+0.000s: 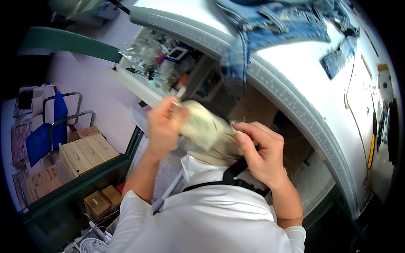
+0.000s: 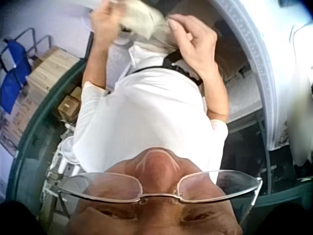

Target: The person opens a drawer to retrieve a screwdriver and a small box, then uses the screwdriver to adjust the needle area of the sewing machine. They then walk to a thread rack, select a spool of grey thread, and return to the machine to thread it.

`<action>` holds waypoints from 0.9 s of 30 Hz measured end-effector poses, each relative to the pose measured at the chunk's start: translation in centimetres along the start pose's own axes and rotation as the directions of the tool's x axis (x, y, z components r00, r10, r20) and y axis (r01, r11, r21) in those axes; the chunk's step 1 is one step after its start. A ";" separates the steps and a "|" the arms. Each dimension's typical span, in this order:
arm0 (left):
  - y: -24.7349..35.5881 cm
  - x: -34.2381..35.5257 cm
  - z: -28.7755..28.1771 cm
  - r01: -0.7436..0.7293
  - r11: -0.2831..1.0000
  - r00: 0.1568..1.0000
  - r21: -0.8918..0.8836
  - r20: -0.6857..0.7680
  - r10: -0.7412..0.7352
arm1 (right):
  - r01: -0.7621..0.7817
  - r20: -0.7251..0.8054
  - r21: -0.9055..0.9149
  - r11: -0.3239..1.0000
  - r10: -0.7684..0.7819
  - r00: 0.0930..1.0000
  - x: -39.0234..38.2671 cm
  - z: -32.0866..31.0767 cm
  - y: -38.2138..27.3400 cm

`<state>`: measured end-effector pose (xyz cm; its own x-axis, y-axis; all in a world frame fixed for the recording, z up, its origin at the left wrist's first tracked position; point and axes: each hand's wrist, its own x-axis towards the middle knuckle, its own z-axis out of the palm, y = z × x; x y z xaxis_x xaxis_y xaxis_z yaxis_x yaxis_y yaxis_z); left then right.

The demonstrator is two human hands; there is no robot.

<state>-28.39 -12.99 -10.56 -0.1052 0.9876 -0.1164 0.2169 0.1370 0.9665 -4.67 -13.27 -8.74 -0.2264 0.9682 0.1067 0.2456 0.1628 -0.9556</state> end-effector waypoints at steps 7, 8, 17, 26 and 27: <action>-2.7 9.2 -8.7 0.070 0.997 0.989 -0.015 -0.130 -0.072 | 0.074 0.108 -0.016 0.997 -0.071 0.992 0.7 2.0 0.6; -3.2 9.7 -9.3 0.036 0.999 0.995 -0.029 -0.089 -0.039 | 0.083 0.113 -0.035 0.996 -0.078 0.991 1.1 2.4 0.8; -1.9 6.7 -5.6 0.043 0.919 0.996 -0.392 0.091 -0.007 | 0.068 0.010 -0.015 0.998 -0.068 0.998 7.9 7.8 2.7; 2.3 3.9 -2.1 -0.285 0.880 0.925 0.380 -0.132 0.356 | 0.528 0.065 -0.291 0.798 -0.534 0.843 10.3 10.9 2.1; 1.5 4.3 -1.7 -0.316 0.870 0.896 0.378 -0.183 0.405 | 0.526 0.061 -0.302 0.795 -0.535 0.843 10.4 11.2 2.5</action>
<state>-30.18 -8.67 -9.26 -0.1841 0.9263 0.3287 0.5887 -0.1639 0.7916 -17.00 -4.89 -13.09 -0.3798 0.7173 0.5842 0.3609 0.6964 -0.6204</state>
